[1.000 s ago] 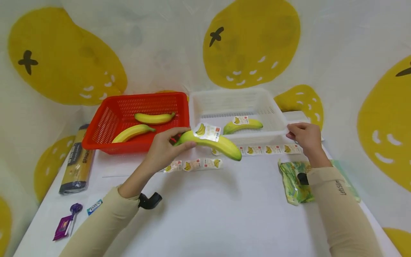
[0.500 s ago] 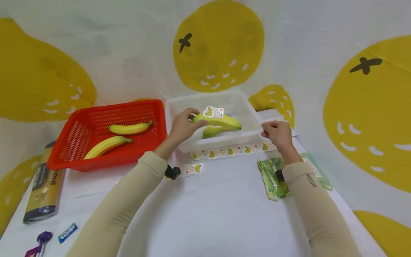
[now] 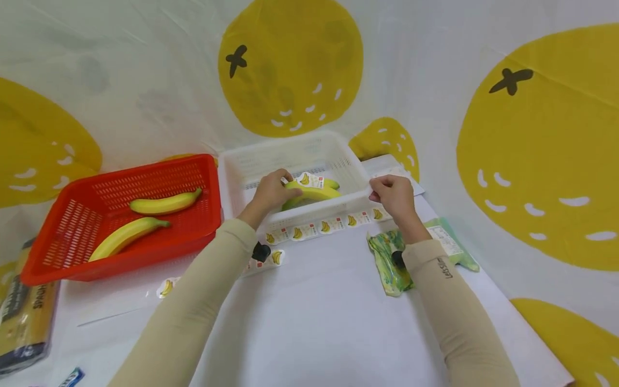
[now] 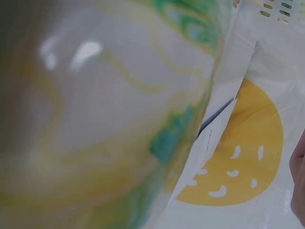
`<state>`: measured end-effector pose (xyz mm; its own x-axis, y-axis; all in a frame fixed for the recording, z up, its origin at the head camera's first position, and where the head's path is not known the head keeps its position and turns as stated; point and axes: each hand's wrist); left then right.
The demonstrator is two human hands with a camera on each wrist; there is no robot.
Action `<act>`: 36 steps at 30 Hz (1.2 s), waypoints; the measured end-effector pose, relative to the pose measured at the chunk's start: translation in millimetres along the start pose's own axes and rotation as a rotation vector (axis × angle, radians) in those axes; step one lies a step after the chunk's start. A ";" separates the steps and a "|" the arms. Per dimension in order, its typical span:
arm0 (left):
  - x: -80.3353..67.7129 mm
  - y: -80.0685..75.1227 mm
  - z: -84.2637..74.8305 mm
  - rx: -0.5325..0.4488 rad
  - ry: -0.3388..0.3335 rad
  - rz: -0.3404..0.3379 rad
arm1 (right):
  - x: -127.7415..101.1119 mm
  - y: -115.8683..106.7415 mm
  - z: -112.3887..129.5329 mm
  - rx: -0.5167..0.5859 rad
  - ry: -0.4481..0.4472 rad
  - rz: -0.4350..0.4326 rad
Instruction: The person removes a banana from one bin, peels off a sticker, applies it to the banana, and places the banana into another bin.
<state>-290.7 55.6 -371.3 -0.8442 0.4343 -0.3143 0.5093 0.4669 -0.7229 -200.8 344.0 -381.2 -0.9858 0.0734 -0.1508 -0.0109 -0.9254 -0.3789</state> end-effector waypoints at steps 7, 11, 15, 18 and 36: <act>-1.1 -2.0 -1.7 0.000 0.003 0.020 | 0.6 -1.6 2.3 0.016 0.000 -0.002; -0.4 1.1 -2.4 -0.013 -0.006 0.016 | 0.4 -2.0 0.9 0.006 0.015 0.000; 0.7 4.8 -2.7 -0.001 -0.014 0.026 | -0.8 -2.6 -1.2 0.002 0.024 0.007; 0.9 6.2 -3.3 0.012 -0.015 0.022 | -1.2 -2.6 -2.0 -0.002 0.022 0.013; -6.5 -4.9 8.4 -0.173 -0.008 -0.030 | 19.3 3.4 0.0 -0.018 0.024 0.044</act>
<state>-289.2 44.0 -370.8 -0.8605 0.4122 -0.2994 0.5043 0.6055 -0.6157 -219.8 342.2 -385.3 -0.9811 0.0422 -0.1891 0.0351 -0.9212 -0.3875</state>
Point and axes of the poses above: each hand's wrist, its own x-axis towards the middle knuckle, its own y-axis out of the palm, z = x × y, and after that the axes turned 15 degrees about z, right-handed
